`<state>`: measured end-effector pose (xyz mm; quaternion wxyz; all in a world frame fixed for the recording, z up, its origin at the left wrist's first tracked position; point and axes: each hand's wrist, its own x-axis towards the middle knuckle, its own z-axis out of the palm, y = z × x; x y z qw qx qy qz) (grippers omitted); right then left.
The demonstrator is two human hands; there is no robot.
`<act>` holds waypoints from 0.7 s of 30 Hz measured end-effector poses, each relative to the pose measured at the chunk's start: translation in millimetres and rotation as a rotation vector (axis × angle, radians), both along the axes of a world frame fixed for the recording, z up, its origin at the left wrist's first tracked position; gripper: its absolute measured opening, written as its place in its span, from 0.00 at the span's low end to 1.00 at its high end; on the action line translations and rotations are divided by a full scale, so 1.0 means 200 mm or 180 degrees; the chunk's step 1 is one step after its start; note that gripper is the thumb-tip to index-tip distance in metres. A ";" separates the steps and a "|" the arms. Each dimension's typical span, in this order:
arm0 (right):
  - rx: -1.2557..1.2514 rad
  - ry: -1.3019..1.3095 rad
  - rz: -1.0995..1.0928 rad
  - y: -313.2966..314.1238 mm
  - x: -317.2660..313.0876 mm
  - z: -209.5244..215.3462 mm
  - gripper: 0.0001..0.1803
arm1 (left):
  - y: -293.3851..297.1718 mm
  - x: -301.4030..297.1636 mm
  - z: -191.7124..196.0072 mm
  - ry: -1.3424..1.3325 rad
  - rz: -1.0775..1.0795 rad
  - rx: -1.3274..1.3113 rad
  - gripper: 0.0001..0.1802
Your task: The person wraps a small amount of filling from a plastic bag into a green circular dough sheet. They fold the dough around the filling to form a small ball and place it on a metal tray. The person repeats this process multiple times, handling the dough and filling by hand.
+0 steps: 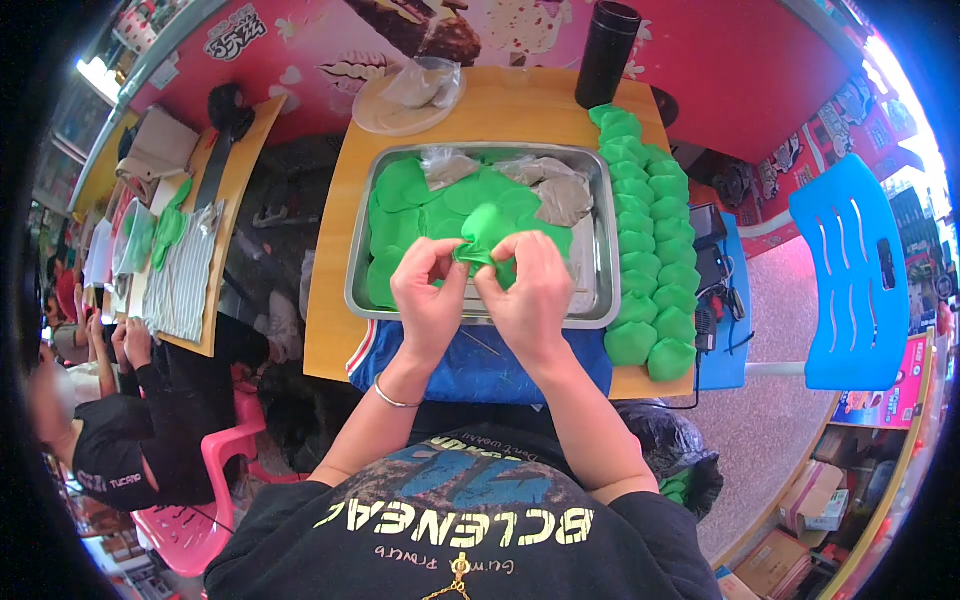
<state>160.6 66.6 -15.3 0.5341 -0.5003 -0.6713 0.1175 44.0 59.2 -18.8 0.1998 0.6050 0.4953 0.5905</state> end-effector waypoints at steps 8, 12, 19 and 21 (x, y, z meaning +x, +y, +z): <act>-0.0895 0.0785 0.0004 0.03 0.01 0.04 0.13 | 0.00 -0.01 -0.05 -0.1048 -0.0829 -0.0876 0.04; -0.0932 0.1387 0.0388 0.03 0.00 0.00 0.10 | -0.01 0.00 0.00 -0.2214 -0.1861 -0.1208 0.05; -0.1172 0.1665 0.1134 0.03 0.01 0.02 0.10 | 0.03 0.01 -0.03 -0.2738 -0.1115 -0.1037 0.06; -0.1439 0.1829 0.1583 0.03 0.04 0.02 0.11 | 0.04 0.01 -0.03 -0.2569 -0.0897 -0.0898 0.04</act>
